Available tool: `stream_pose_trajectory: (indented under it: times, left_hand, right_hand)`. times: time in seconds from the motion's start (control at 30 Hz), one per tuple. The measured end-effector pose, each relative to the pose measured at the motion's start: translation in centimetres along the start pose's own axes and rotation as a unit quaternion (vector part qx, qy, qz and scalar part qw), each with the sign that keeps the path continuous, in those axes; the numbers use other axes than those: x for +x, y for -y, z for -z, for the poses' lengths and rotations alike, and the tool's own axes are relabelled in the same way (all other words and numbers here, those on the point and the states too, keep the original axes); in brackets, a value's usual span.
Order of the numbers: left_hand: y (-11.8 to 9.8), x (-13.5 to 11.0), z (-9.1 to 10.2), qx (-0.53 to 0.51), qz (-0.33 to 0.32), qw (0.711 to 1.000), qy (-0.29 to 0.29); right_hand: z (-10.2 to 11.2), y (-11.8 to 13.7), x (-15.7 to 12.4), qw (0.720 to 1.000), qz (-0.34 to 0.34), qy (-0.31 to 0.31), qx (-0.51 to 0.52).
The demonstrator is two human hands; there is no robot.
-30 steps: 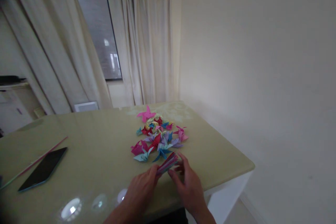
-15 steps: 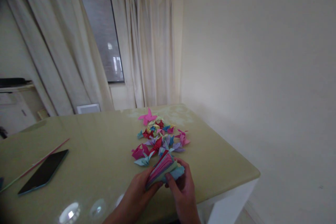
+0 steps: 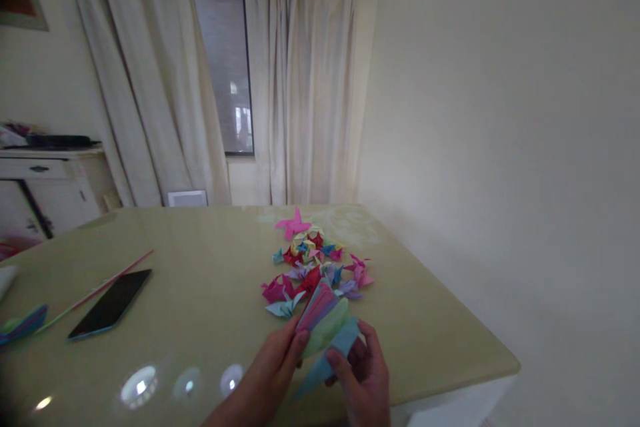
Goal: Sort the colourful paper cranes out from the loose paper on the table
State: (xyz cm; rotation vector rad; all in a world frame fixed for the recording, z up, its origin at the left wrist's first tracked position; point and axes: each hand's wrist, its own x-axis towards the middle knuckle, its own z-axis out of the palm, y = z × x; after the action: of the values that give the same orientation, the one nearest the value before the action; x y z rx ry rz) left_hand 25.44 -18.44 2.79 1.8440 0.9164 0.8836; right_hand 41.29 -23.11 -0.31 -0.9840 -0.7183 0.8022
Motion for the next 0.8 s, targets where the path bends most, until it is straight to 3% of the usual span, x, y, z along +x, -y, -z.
stream_pose_trajectory:
  times: [0.17,0.37,0.5,0.67,0.8]
  left_hand:
    - [0.6,-0.4,0.8,-0.055,-0.034,0.996,0.056]
    - [1.4,-0.1,0.4,-0.071,-0.016,0.997,0.039]
    - [1.4,0.2,0.2,-0.07,-0.018,0.997,0.002]
    - [0.8,0.7,1.9,-0.061,0.04,0.997,-0.03]
    - [0.7,1.7,3.4,-0.031,0.002,0.999,-0.045]
  right_hand:
    - [-0.1,-1.1,0.7,0.999,-0.011,0.041,-0.02]
    - [-0.3,-0.6,0.8,0.993,0.014,0.084,-0.087]
    - [-0.4,0.6,1.4,0.99,0.038,0.059,-0.123]
    - [-0.6,1.8,2.6,0.984,0.092,0.04,-0.148]
    - [-1.6,2.0,3.8,0.984,0.1,0.07,-0.13]
